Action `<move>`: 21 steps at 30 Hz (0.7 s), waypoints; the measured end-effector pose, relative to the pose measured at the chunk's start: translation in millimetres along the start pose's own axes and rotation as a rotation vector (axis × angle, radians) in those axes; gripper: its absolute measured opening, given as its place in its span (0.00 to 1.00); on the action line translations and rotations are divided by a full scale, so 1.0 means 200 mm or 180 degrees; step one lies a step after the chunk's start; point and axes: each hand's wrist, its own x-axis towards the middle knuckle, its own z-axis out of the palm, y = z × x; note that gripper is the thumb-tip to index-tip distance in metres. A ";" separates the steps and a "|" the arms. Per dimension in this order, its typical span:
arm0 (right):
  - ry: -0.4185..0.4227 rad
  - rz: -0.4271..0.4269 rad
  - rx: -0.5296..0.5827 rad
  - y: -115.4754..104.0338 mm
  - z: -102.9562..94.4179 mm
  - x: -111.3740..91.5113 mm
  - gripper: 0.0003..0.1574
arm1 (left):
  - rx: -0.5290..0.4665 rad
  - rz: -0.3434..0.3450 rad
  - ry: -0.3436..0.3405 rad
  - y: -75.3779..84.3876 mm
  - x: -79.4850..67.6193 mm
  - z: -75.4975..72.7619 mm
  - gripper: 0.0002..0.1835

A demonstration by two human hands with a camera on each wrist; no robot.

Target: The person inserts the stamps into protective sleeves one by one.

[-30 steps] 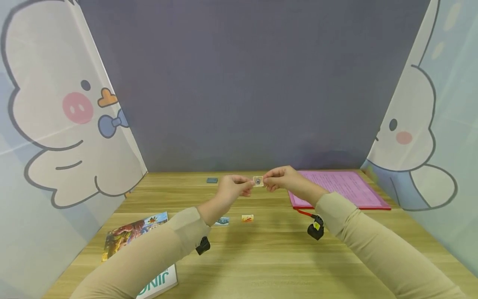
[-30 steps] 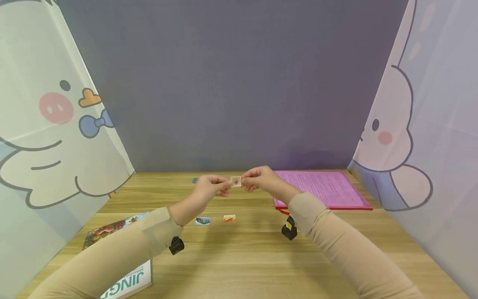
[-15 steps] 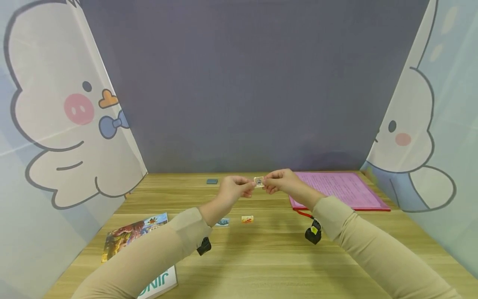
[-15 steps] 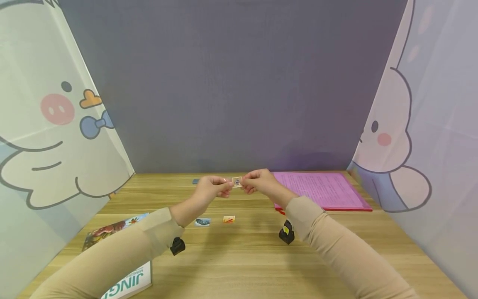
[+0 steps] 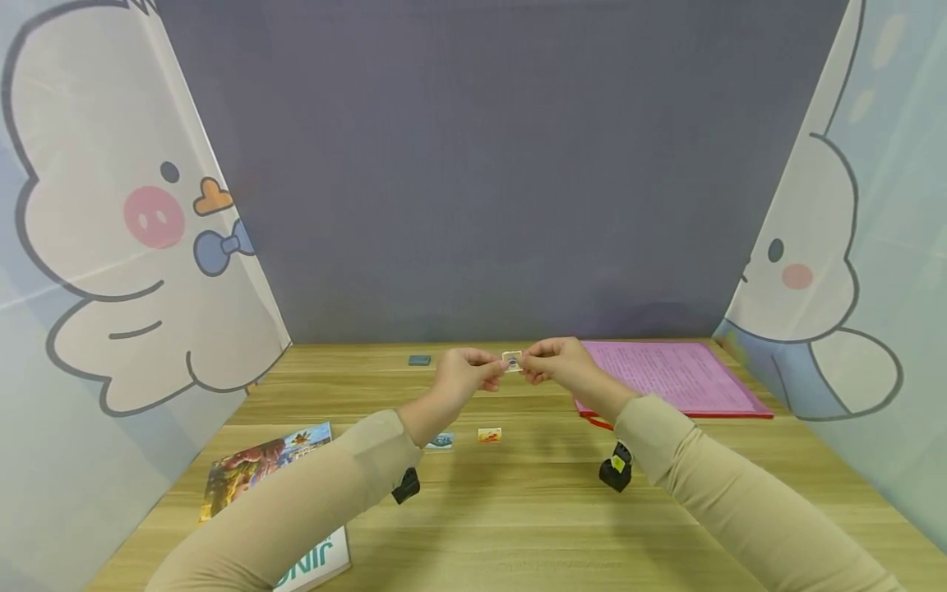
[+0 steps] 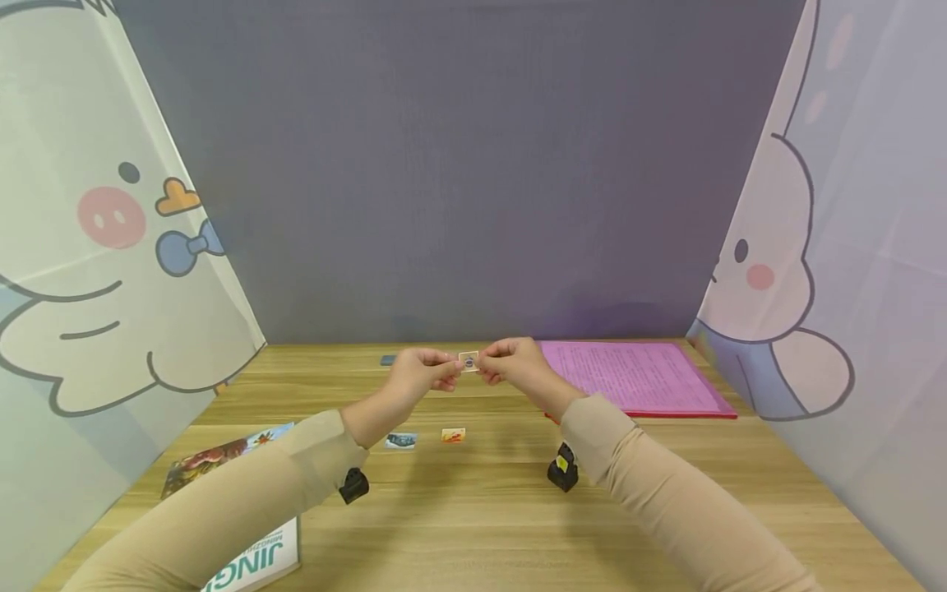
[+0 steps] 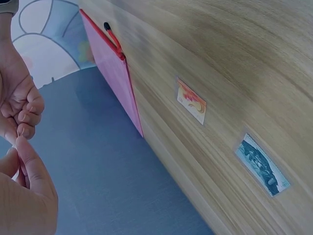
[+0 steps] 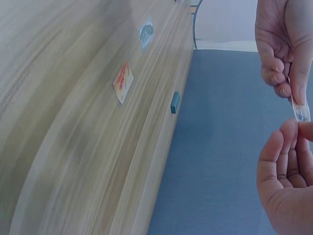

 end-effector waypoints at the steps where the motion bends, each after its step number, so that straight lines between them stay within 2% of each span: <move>1: 0.0028 -0.0005 0.0017 0.00 0.00 0.00 0.14 | -0.0001 -0.0003 0.0002 0.00 0.00 0.00 0.10; 10: 0.0137 0.0019 0.0190 0.00 0.03 -0.01 0.16 | -0.0067 -0.0009 0.0010 0.00 0.00 0.01 0.09; 21: -0.0108 -0.0041 0.0148 0.01 0.03 -0.02 0.20 | -0.0085 -0.0014 -0.0061 -0.01 0.01 0.01 0.09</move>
